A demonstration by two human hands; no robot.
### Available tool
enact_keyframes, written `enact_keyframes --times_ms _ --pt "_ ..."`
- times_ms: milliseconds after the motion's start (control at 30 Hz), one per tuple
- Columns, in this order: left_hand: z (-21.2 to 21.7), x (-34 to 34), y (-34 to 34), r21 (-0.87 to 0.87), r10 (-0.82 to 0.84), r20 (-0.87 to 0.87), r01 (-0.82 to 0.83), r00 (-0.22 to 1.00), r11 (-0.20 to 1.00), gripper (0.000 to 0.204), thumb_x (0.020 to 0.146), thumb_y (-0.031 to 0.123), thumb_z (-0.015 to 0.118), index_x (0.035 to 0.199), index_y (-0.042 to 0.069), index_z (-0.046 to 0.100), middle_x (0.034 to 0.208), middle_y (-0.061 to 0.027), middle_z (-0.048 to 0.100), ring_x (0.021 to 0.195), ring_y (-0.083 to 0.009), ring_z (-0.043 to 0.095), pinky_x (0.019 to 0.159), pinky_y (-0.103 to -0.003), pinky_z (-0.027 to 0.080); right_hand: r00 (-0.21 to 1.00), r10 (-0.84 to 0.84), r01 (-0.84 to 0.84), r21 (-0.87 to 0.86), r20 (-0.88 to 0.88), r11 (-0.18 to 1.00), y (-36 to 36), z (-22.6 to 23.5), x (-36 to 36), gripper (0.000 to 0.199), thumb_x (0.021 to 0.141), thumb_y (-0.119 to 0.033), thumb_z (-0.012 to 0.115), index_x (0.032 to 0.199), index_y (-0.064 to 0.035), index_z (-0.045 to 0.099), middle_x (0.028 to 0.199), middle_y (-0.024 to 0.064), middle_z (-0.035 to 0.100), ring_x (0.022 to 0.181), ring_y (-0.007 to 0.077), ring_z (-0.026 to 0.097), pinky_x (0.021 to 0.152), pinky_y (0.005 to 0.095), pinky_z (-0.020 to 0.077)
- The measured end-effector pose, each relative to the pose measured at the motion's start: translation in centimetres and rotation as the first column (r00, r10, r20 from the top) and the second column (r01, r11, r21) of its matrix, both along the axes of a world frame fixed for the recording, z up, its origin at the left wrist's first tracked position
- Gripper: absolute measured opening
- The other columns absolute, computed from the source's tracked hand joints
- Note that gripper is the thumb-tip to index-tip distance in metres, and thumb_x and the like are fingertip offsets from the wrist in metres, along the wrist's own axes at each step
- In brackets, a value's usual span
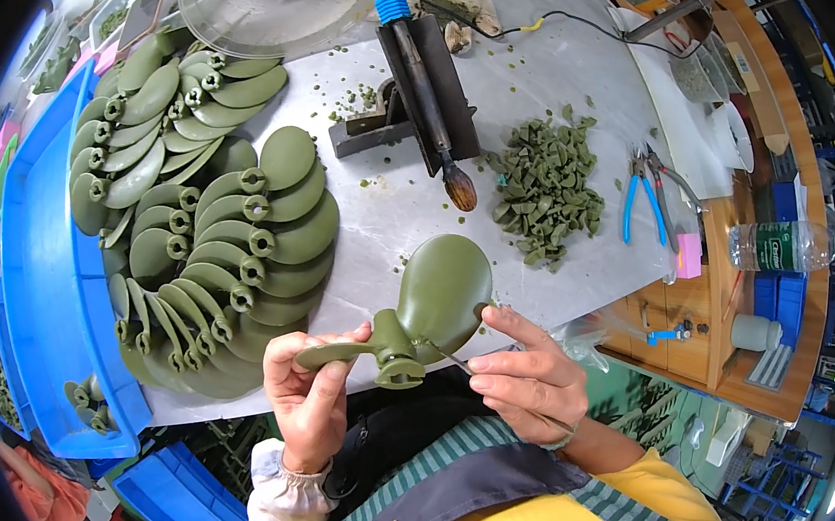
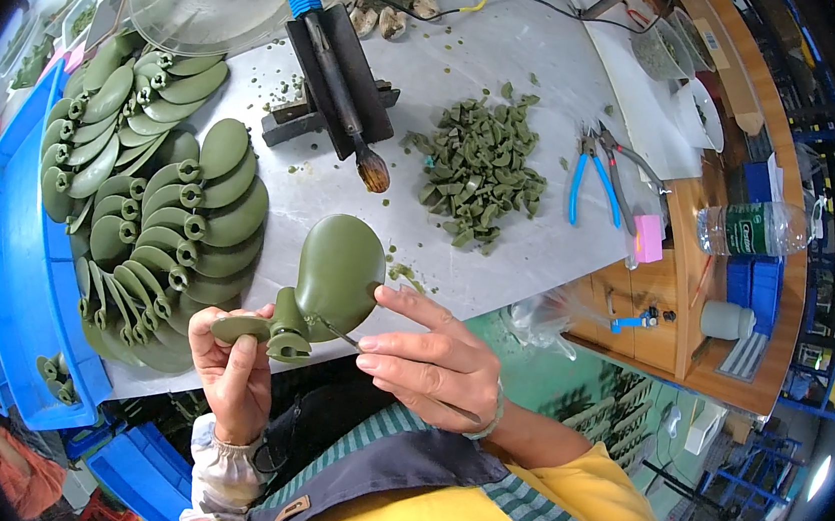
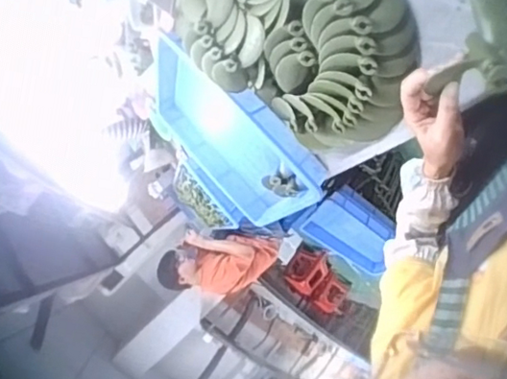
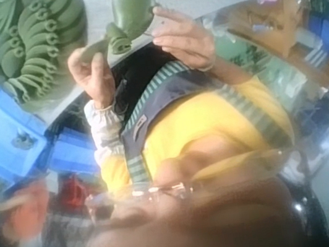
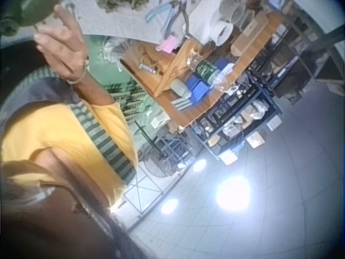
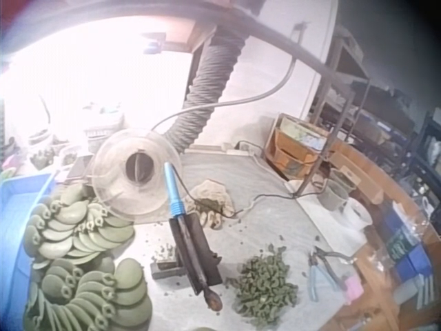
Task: The person picks up green plastic components and applies adhesive using a mounted dispenser. They then use a small tool to press the pieces together and organize them into stacks.
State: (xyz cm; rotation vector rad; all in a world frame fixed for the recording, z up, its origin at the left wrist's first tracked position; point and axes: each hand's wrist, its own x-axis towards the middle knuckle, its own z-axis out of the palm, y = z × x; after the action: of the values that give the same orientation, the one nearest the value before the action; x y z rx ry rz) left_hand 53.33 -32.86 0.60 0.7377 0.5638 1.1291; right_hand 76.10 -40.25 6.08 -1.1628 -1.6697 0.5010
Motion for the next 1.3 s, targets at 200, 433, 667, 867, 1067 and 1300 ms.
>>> enact_keyframes --times_ms 200,433,667,867,1067,1300 --pt "0.0 0.0 -0.1 -0.012 -0.012 0.003 0.012 1.0 1.0 0.038 0.093 -0.008 0.055 0.125 0.009 0.045 0.113 -0.0113 0.062 0.114 -0.0269 0.062 0.105 -0.04 0.048 0.998 -0.036 0.035 -0.039 -0.043 0.999 -0.4 -0.5 -0.1 0.031 0.081 0.003 0.074 0.111 0.0018 0.07 0.114 0.0165 0.067 0.126 0.0447 0.055 0.106 0.0546 0.0444" --pt "0.1 0.2 0.1 -0.013 -0.01 0.006 0.01 1.0 1.0 0.036 0.094 -0.006 0.056 0.126 0.008 0.045 0.113 -0.012 0.062 0.113 -0.0265 0.062 0.105 -0.042 0.048 0.999 -0.026 0.026 -0.014 0.022 1.0 -0.3 -0.4 0.0 0.028 0.081 0.003 0.073 0.11 0.0007 0.07 0.114 0.0159 0.068 0.125 0.0426 0.057 0.109 0.0533 0.0404" --pt "0.9 -0.4 0.4 -0.186 0.009 -0.058 -0.02 0.998 0.982 0.044 0.094 -0.002 0.056 0.136 0.005 0.044 0.119 -0.0121 0.063 0.114 -0.0238 0.063 0.1 -0.041 0.052 0.742 -0.136 0.007 -0.195 -0.656 0.981 -0.4 -1.0 -0.4 0.016 0.098 -0.006 0.057 0.105 0.0031 0.068 0.102 0.0167 0.069 0.105 0.0339 0.066 0.105 0.0501 0.0446" --pt "3.4 -0.7 1.2 -0.348 -0.129 -0.242 0.038 0.962 0.937 0.052 0.094 0.004 0.059 0.143 -0.001 0.043 0.123 -0.0166 0.063 0.108 -0.024 0.066 0.09 -0.037 0.058 0.726 -0.357 0.27 -0.234 -0.587 0.934 -0.7 -1.0 1.9 0.022 0.103 -0.009 0.048 0.105 0.0028 0.066 0.089 0.0125 0.066 0.088 0.0249 0.065 0.088 0.0435 0.0521" --pt "3.9 -1.2 1.1 -0.422 -0.189 -0.237 0.074 0.953 0.904 0.051 0.093 0.005 0.061 0.141 -0.001 0.046 0.122 -0.0145 0.063 0.107 -0.0229 0.066 0.087 -0.036 0.059 0.823 -0.408 0.496 -0.148 0.395 0.856 1.1 -0.9 3.2 0.013 0.085 0.005 0.065 0.097 0.0009 0.066 0.081 0.0119 0.06 0.078 0.0301 0.059 0.082 0.0389 0.0498" --pt "5.5 -5.0 0.9 -0.291 -0.241 -0.374 0.133 0.896 0.947 0.05 0.089 -0.002 0.064 0.137 -0.003 0.05 0.127 -0.0118 0.061 0.116 -0.0175 0.058 0.101 -0.03 0.044 0.723 -0.108 0.339 -0.214 0.683 0.916 2.3 -1.9 5.6 0.014 0.079 -0.001 0.065 0.092 -0.0049 0.061 0.089 0.0097 0.054 0.095 0.0311 0.053 0.086 0.0417 0.0423"
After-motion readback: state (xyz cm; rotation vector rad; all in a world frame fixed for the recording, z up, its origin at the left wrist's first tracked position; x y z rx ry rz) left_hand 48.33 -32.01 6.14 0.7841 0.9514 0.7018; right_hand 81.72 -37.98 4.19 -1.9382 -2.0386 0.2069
